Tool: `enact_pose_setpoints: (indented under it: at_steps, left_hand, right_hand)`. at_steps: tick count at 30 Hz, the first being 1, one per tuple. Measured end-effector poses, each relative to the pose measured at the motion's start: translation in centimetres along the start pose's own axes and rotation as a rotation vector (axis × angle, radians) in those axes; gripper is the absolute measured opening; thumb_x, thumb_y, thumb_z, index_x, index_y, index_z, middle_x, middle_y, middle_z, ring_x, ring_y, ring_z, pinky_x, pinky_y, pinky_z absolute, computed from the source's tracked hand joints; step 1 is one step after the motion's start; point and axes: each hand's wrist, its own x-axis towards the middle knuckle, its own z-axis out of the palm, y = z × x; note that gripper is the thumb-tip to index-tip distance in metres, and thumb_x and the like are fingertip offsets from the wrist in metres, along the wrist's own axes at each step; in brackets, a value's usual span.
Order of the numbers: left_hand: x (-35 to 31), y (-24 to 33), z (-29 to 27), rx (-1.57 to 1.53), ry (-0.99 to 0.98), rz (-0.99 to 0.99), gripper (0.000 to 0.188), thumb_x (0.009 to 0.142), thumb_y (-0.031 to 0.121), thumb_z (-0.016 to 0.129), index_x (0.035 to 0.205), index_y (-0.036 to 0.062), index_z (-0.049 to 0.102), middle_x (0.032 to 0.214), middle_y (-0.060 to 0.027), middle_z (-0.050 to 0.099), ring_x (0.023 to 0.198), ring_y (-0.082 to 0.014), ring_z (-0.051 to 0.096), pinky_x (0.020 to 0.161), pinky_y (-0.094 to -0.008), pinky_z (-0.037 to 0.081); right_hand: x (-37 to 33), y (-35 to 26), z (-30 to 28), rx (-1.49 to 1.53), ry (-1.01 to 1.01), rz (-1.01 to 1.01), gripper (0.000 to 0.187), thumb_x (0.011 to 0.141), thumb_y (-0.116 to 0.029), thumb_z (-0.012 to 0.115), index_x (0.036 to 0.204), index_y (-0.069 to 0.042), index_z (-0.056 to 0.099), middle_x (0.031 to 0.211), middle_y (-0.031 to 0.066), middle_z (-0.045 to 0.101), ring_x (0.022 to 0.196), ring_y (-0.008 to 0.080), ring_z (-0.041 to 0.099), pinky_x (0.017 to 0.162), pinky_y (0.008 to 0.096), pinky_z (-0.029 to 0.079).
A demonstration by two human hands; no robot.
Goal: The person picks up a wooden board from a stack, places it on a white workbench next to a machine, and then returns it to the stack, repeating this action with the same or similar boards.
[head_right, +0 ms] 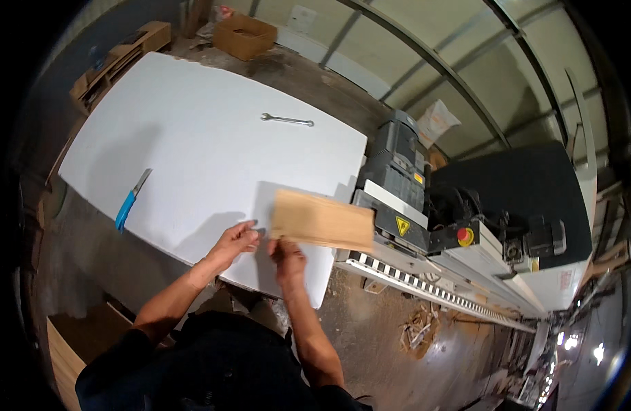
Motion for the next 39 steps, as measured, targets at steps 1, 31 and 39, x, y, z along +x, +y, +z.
enact_pose_setpoints:
  at_steps: [1,31,39]
  left_hand:
    - [0.3,0.6,0.1,0.010,-0.015,-0.010,0.040,0.088,0.016,0.056,0.124,0.0008,0.047,0.093,-0.0087,0.061,0.079,-0.0110,0.056,0.071,-0.0241,0.047]
    - [5.8,-2.9,4.3,1.670,0.105,0.466,0.072,0.085,0.049,0.045,0.135,0.0004,0.029,0.144,-0.0234,0.014,0.134,-0.0404,0.004,0.107,-0.0514,0.001]
    - [5.8,-3.0,4.4,1.710,0.048,0.457,0.072,0.087,0.050,0.040,0.136,-0.0002,0.028,0.143,-0.0254,0.014,0.134,-0.0400,0.004,0.107,-0.0525,0.000]
  right_hand:
    - [-1.6,0.4,2.7,0.010,0.049,0.040,0.017,0.089,-0.022,0.051,0.087,-0.006,0.057,0.076,0.0048,0.059,0.068,0.0160,0.052,0.065,0.0281,0.043]
    - [-5.2,-3.2,-12.5,-0.121,0.303,-0.035,0.020,0.085,-0.020,0.061,0.094,-0.003,0.062,0.082,0.0083,0.066,0.072,0.0154,0.063,0.065,0.0277,0.052]
    - [-6.0,-4.1,-14.6,-0.056,0.328,-0.084,0.019,0.087,-0.019,0.059,0.096,-0.003,0.062,0.084,0.0077,0.066,0.074,0.0146,0.062,0.065,0.0264,0.051]
